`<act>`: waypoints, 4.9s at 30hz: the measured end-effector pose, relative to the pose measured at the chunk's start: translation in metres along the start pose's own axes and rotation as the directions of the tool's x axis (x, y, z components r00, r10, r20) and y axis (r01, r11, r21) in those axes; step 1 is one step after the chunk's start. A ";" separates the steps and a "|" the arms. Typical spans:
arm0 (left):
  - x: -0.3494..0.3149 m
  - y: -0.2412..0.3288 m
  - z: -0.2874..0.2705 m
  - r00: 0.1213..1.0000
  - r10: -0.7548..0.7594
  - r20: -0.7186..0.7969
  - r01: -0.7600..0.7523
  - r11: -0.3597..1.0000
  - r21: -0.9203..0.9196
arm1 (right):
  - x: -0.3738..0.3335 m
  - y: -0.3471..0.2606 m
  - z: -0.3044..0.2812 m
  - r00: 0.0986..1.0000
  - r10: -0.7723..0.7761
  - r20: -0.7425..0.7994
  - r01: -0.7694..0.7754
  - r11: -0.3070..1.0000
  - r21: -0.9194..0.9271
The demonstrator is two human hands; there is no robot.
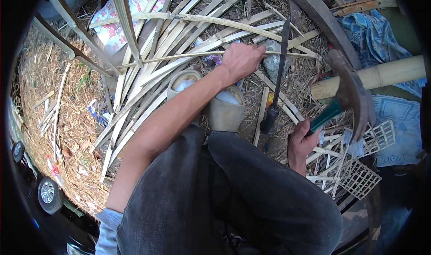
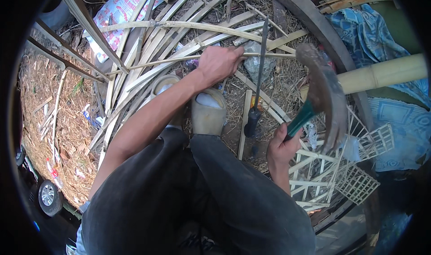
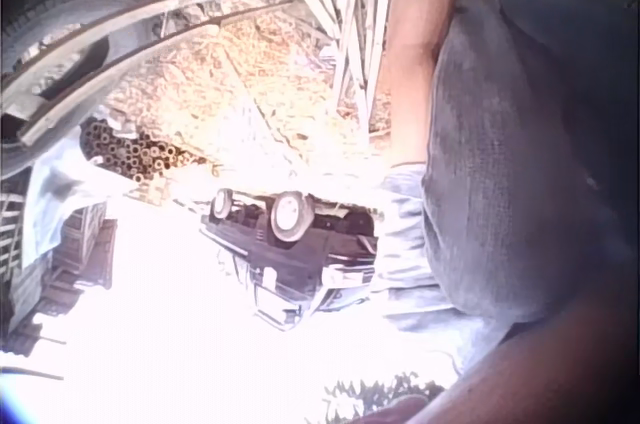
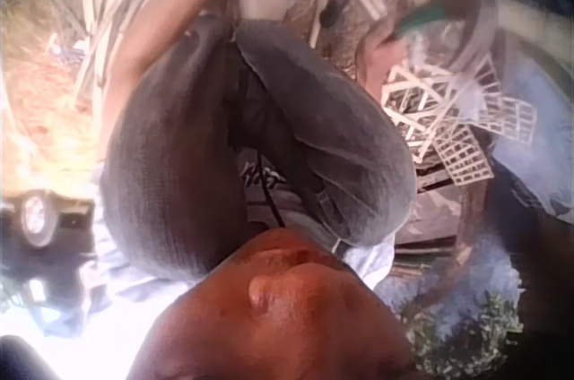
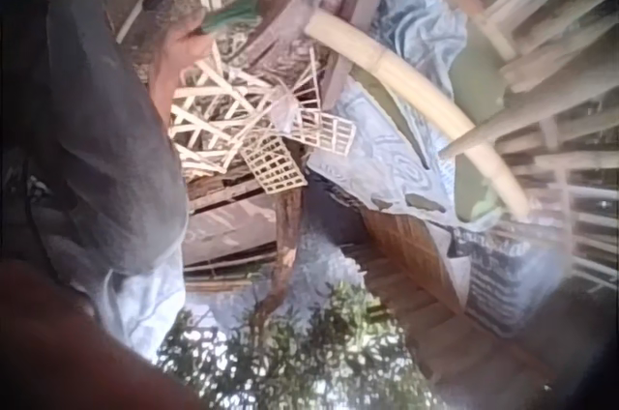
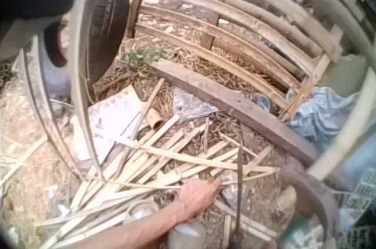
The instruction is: The person constructs a lattice structure from bamboo strips by hand. They use a machete to shave and trim bamboo strips, then position them into a grid and secure the joints with a hammer.
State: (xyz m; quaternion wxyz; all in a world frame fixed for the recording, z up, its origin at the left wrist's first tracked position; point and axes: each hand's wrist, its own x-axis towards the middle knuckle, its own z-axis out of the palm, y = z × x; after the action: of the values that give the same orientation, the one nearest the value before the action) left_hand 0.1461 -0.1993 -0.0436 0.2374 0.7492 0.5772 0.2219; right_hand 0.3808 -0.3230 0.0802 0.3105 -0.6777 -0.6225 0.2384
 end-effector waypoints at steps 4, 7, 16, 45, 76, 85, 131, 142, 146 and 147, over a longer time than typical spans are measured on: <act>-0.001 -0.006 -0.003 1.000 -0.006 0.015 0.006 1.000 0.017 | 0.005 -0.021 -0.008 0.950 0.255 0.178 -0.185 0.924 -0.336; -0.004 -0.009 -0.003 1.000 -0.026 0.010 0.026 1.000 0.018 | 0.011 -0.043 -0.021 0.971 0.239 -0.011 -0.239 0.971 -0.001; -0.003 -0.007 -0.010 0.996 -0.062 0.063 0.061 0.998 0.022 | -0.002 -0.018 0.006 0.967 0.127 0.219 -0.046 0.939 -0.341; -0.013 -0.006 0.006 0.996 -0.049 0.070 0.048 0.999 0.010 | 0.015 -0.056 -0.031 0.950 0.274 0.149 -0.248 0.953 -0.176; -0.004 -0.007 -0.001 0.999 -0.004 -0.034 0.004 1.000 -0.006 | 0.003 -0.051 0.020 0.988 0.008 -0.156 0.057 0.911 0.408; -0.002 -0.006 0.006 1.000 -0.017 -0.016 0.016 0.999 -0.027 | -0.008 -0.064 -0.028 0.911 0.378 0.163 -0.383 0.924 0.003; -0.004 0.003 -0.003 1.000 -0.028 0.003 0.028 0.999 0.038 | -0.020 -0.021 0.031 0.871 0.470 0.145 -0.417 0.862 -0.289; -0.002 0.007 -0.005 0.998 -0.041 0.038 0.039 0.998 0.048 | 0.096 0.006 0.050 0.980 0.148 -0.130 -0.184 0.926 -0.331; 0.001 0.014 0.001 0.998 -0.044 0.046 0.042 0.998 0.045 | 0.135 0.003 0.038 0.956 0.285 0.068 -0.235 0.884 -0.404; 0.002 0.015 0.004 0.998 -0.037 0.054 0.035 0.999 0.041 | 0.132 0.010 0.032 1.000 0.019 -0.025 -0.029 0.879 -0.476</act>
State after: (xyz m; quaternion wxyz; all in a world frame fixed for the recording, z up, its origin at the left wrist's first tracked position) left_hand 0.1607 -0.2012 -0.0370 0.2420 0.7489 0.5883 0.1856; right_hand 0.3802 -0.1882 0.0594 0.1377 -0.7430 -0.6506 0.0755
